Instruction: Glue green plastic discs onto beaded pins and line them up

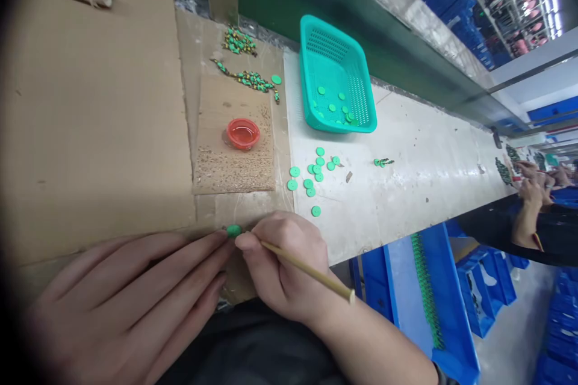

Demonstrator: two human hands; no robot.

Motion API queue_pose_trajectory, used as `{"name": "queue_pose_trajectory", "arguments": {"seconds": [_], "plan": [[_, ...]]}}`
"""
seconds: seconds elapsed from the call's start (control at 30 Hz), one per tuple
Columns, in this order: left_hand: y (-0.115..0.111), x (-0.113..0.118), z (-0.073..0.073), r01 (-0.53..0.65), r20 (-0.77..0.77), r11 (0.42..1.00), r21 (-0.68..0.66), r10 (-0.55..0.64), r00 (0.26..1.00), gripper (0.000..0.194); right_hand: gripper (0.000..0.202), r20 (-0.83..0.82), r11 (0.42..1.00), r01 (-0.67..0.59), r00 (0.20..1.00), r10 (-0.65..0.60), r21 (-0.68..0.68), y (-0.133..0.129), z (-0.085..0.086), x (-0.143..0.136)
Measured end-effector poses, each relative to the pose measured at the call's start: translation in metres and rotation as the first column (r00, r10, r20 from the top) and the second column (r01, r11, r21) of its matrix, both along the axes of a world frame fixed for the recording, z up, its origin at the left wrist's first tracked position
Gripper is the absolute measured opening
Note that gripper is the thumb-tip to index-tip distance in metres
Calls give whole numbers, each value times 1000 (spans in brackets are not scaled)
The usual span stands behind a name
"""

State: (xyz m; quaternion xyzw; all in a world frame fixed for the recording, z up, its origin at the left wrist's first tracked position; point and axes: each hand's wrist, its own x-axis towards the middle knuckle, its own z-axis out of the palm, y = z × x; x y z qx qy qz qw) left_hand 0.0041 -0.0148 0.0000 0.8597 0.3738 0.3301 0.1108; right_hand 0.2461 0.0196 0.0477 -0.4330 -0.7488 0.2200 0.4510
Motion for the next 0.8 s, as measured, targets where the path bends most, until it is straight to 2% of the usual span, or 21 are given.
{"name": "queue_pose_trajectory", "arguments": {"seconds": [0.3, 0.6, 0.8], "plan": [[1, -1, 3, 8, -42, 1000, -11, -8, 999, 37, 11, -16, 997, -68, 998, 69, 26, 4, -1, 0], [2, 2, 13, 13, -38, 1000, -27, -14, 999, 35, 13, -17, 997, -70, 997, 69, -26, 5, -1, -1], [1, 2, 13, 7, -44, 1000, -24, -8, 999, 35, 13, -21, 997, -63, 998, 62, -33, 1, -1, 0]]}}
